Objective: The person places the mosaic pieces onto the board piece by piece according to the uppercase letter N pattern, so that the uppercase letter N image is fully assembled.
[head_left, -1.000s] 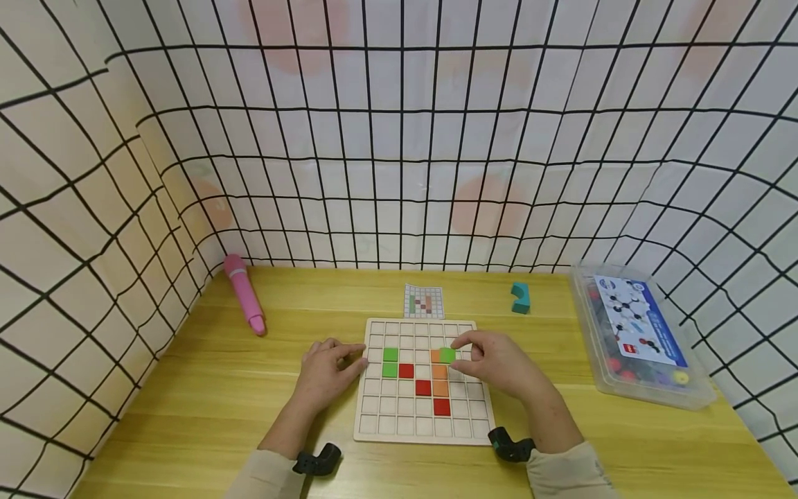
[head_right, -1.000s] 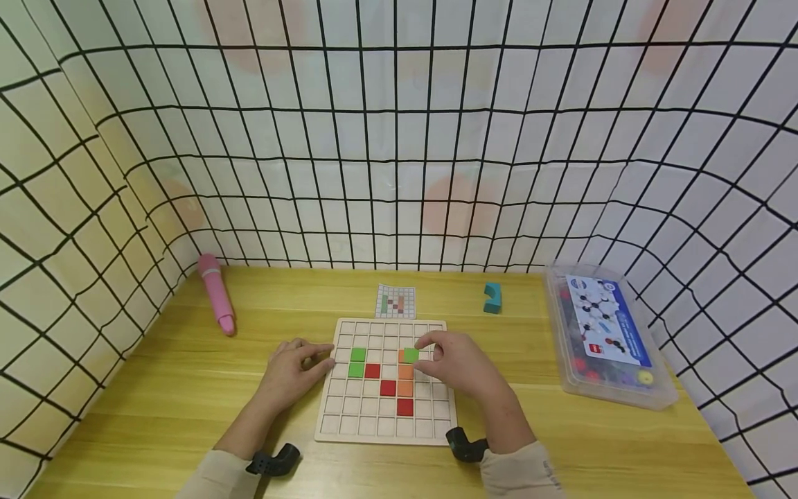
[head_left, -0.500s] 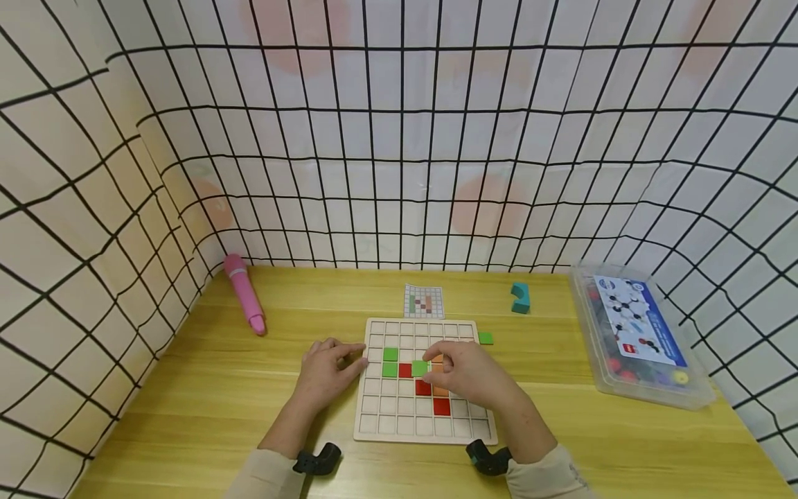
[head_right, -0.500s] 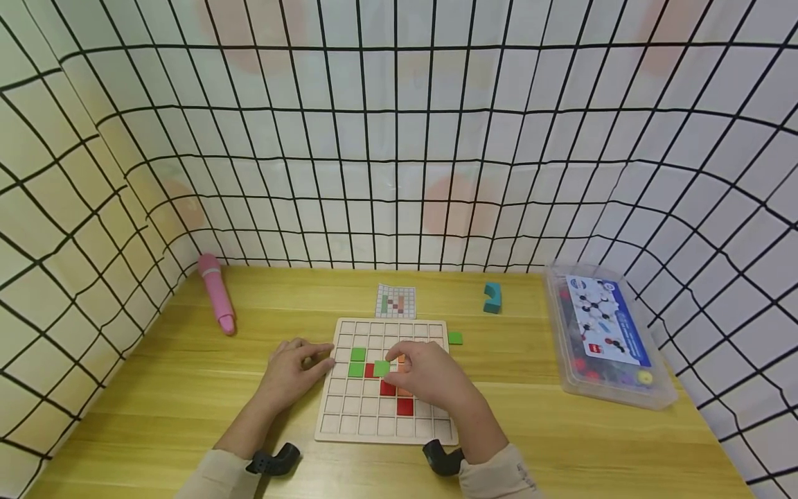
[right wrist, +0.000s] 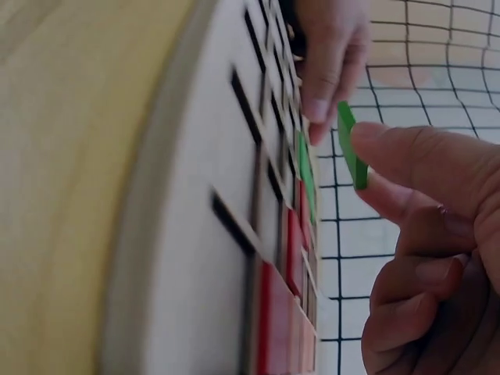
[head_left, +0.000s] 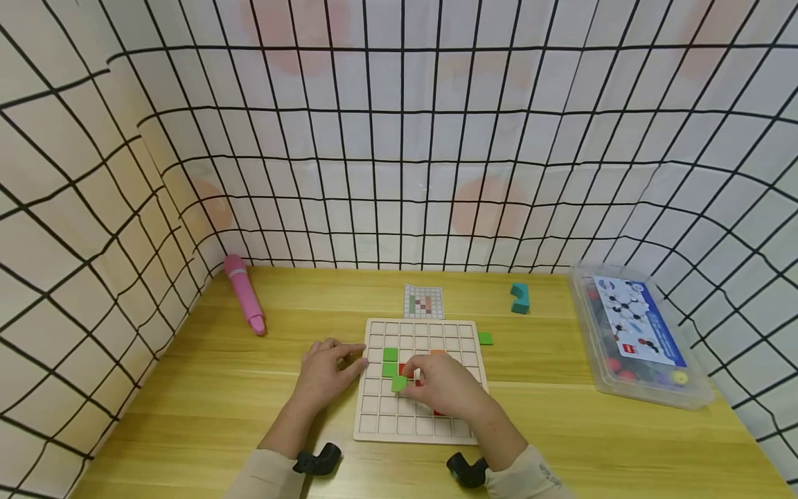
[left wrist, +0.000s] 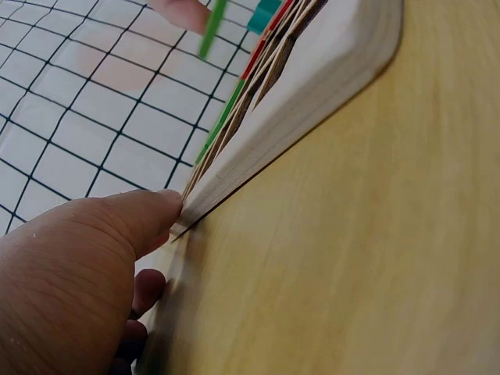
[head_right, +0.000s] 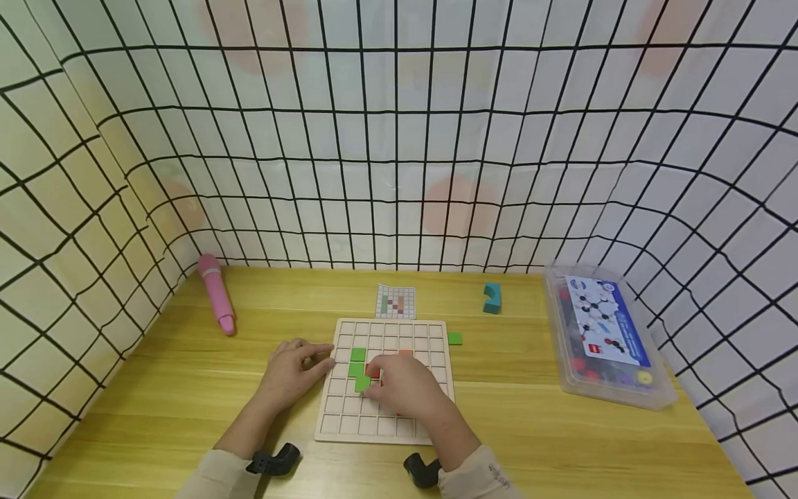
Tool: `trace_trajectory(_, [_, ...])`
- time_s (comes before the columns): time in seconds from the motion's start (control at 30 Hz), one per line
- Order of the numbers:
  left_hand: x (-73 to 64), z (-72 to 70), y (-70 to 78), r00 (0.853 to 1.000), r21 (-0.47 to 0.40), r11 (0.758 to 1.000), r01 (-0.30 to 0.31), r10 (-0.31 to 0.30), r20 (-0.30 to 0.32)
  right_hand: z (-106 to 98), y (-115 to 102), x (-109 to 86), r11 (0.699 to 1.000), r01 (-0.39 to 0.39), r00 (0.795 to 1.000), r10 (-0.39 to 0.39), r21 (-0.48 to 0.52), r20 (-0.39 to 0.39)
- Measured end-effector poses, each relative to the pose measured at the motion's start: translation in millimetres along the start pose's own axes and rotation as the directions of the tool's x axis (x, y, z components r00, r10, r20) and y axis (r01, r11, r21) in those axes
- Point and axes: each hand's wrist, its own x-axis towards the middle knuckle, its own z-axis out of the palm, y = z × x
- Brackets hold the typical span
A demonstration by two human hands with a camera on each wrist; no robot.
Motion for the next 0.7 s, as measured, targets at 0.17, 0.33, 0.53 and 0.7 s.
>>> trace_trajectory(0.17, [-0.4,-0.8,0.4,1.0,0.004,1.0,0.001,-0.001,0.003,9,-3,2.3,0.998,-0.006,1.0,0.006,-0.058,-0.008])
trace_trajectory(0.33, [-0.5,-2.2,1.3,1.0,0.007,1.0,-0.005,0.005,0.009,14,-4,6.3,0.992,0.016,1.0,-0.019,-0.123,-0.024])
trace_trajectory(0.53, [-0.7,-1.9,1.1,1.0,0.009,1.0,-0.004,0.004,0.007,16,-6,9.3,0.985,0.019,0.999,-0.025,-0.17,-0.035])
trace_trajectory(0.7, [-0.4,-1.0,0.0,1.0,0.013,1.0,-0.005,0.005,0.001,17,-9,11.1,0.988,0.016,1.0,-0.02,-0.156,-0.024])
